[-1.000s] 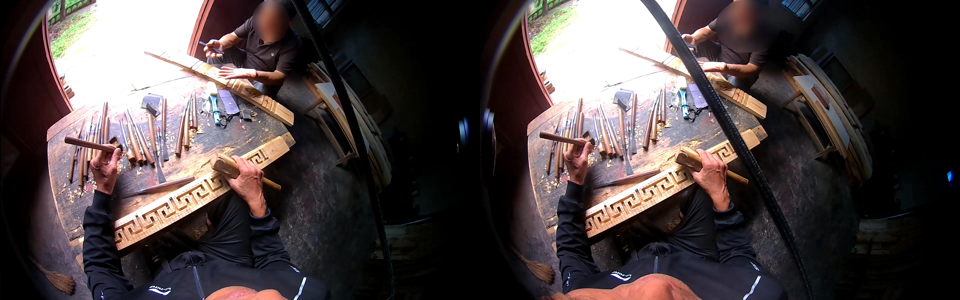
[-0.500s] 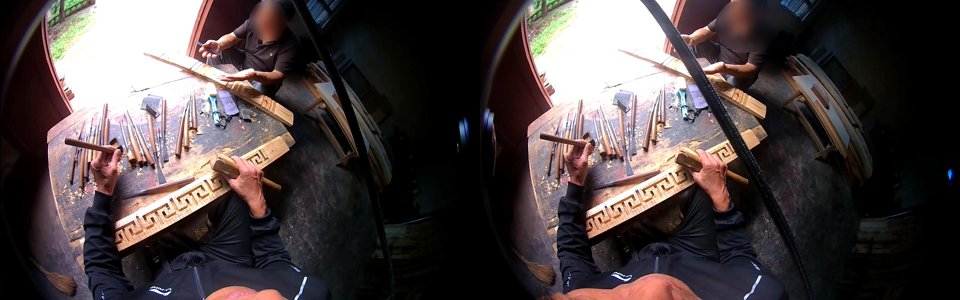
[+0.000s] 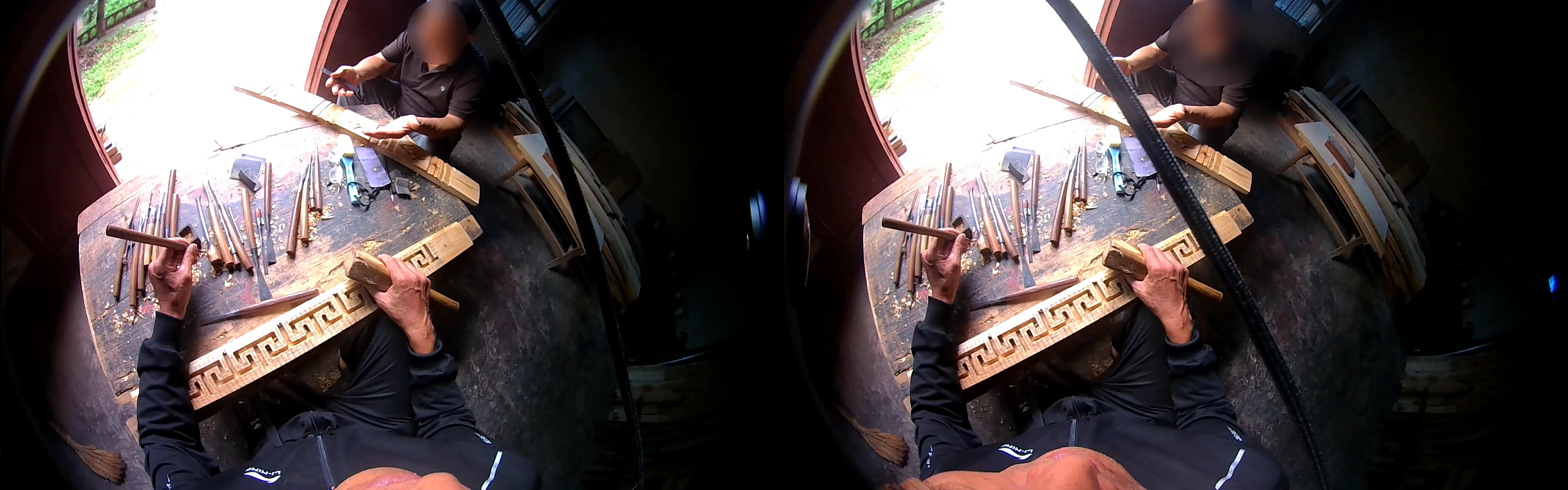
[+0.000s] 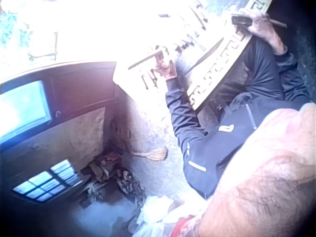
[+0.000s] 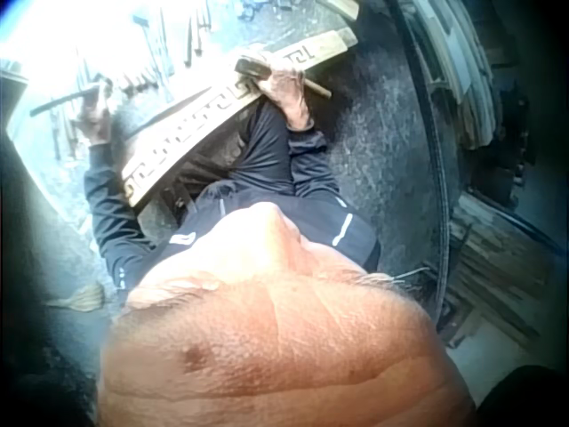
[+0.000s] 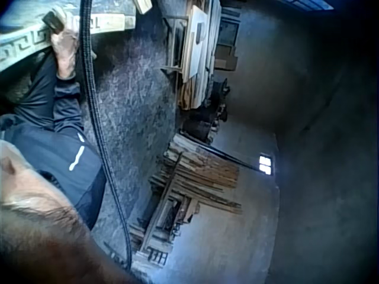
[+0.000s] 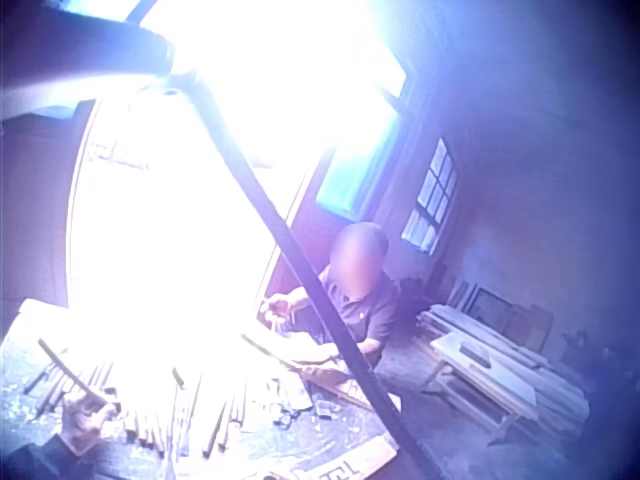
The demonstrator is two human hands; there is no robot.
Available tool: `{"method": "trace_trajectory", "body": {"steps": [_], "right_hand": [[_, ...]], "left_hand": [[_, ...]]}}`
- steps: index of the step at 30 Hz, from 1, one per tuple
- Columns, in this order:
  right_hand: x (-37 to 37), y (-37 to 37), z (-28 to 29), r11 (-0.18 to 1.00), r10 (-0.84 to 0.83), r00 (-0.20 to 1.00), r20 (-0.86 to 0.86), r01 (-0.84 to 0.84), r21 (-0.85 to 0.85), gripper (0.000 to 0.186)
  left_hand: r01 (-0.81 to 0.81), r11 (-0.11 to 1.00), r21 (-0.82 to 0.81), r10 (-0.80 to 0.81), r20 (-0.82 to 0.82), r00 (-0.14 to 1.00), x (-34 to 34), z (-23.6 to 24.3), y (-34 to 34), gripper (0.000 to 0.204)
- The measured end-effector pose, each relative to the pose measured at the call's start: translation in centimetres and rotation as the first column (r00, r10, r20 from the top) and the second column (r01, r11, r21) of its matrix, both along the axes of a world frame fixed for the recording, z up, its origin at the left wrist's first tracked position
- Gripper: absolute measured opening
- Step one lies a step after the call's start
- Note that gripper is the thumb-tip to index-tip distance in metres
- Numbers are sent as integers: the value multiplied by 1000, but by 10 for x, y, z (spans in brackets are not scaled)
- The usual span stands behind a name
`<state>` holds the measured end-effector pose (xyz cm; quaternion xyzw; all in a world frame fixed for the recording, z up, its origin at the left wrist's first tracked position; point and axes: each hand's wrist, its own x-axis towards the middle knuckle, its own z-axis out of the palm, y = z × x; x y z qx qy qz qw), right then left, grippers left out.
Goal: The person carves a decorative pattern into a wood plank by placing a chisel against the wood and striking the end of the tool with a wooden mallet.
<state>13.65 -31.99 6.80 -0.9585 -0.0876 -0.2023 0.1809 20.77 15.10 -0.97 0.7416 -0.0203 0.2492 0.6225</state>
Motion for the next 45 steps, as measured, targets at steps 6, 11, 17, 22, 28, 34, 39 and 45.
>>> {"method": "trace_trajectory", "body": {"steps": [6, 11, 17, 22, 28, 34, 39, 45], "right_hand": [[0, 0, 2, 1000, 0, 1000, -15, 0, -4, 59], [0, 2, 3, 1000, 2, 1000, -8, -2, 3, 60], [0, 1, 1, 1000, -6, 1000, 26, 6, 14, 59], [0, 2, 3, 1000, -13, 1000, 6, 13, 15, 58], [0, 0, 1, 1000, 9, 1000, 7, -9, 8, 57], [0, -2, -1, 1000, -10, 1000, -2, 10, 4, 58], [0, -1, 0, 1000, 7, 1000, 10, -7, 10, 57], [1, -2, -1, 1000, 0, 1000, -4, 0, 6, 58]], "left_hand": [[-1, 1000, 8, 1, 0, 1000, 1, -2, 1, 9], [-10, 1000, 15, 10, 6, 1000, 0, -1, 2, 9], [7, 1000, -18, -7, -8, 1000, -1, 3, -2, 8], [16, 1000, -16, -16, -12, 1000, -3, 7, -3, 7], [17, 1000, -5, -17, -13, 1000, -2, 5, -1, 7], [9, 1000, 0, -9, -19, 1000, -3, 6, -3, 8], [11, 1000, 6, -11, -20, 1000, -3, 7, -2, 8], [9, 1000, 6, -9, -11, 1000, -1, 2, 0, 9]]}}
